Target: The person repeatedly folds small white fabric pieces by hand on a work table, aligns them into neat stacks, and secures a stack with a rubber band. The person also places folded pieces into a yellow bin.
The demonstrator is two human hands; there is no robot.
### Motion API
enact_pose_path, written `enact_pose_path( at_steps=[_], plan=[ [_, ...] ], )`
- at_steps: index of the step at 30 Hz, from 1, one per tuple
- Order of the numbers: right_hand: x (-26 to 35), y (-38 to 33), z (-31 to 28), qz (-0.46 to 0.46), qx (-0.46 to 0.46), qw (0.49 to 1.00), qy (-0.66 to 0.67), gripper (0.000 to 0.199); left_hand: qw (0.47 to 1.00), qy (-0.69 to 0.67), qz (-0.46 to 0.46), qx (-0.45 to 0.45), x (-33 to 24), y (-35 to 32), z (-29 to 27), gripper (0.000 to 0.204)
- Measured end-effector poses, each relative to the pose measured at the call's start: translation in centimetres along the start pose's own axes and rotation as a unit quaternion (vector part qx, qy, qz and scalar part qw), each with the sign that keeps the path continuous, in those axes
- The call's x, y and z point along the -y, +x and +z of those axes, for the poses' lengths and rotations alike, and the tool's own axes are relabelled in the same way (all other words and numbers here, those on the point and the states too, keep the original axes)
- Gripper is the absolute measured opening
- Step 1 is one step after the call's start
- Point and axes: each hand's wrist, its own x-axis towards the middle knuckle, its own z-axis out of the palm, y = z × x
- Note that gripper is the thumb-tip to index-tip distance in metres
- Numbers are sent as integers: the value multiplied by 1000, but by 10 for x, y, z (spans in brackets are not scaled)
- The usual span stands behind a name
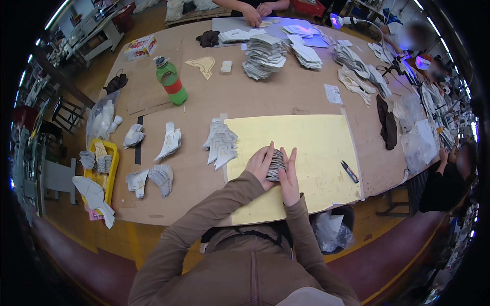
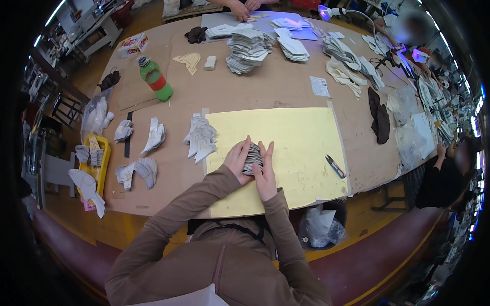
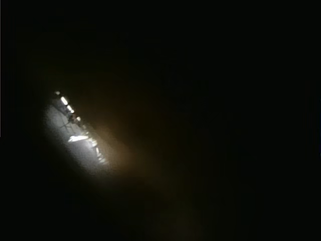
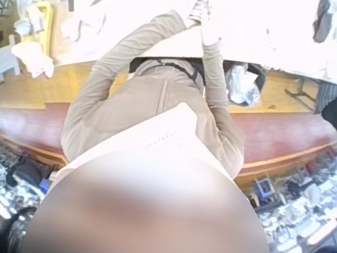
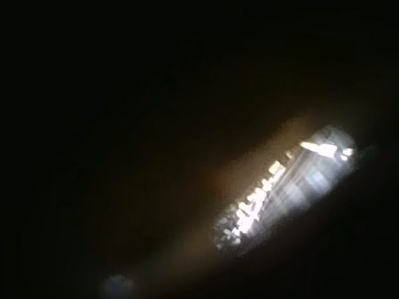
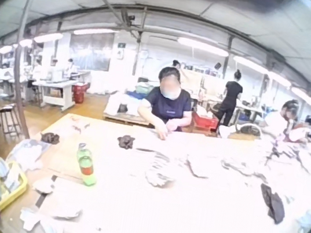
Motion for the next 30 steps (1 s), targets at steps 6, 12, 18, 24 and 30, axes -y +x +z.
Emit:
enact_pose_path(
  at_steps=[6, 12, 18, 24, 30],
  plan=[
    [-1, -7, 14, -26, -18, 999, 30, 74, 997, 76, 0, 31, -8, -6, 0, 116],
    [1, -9, 8, -64, 36, 997, -25, 79, 990, 92, -44, 95, -20, -9, -1, 116],
    [3, -8, 8, -45, 1, 999, 2, 83, 997, 30, -59, 28, -14, 3, -1, 107],
    [2, -5, 15, -34, -138, 989, 44, 78, 998, 5, -60, 24, 2, 1, 0, 93],
    [-6, -6, 29, -24, -48, 998, -12, 79, 1000, 17, 1, -23, -3, 0, -4, 86]
  ],
)
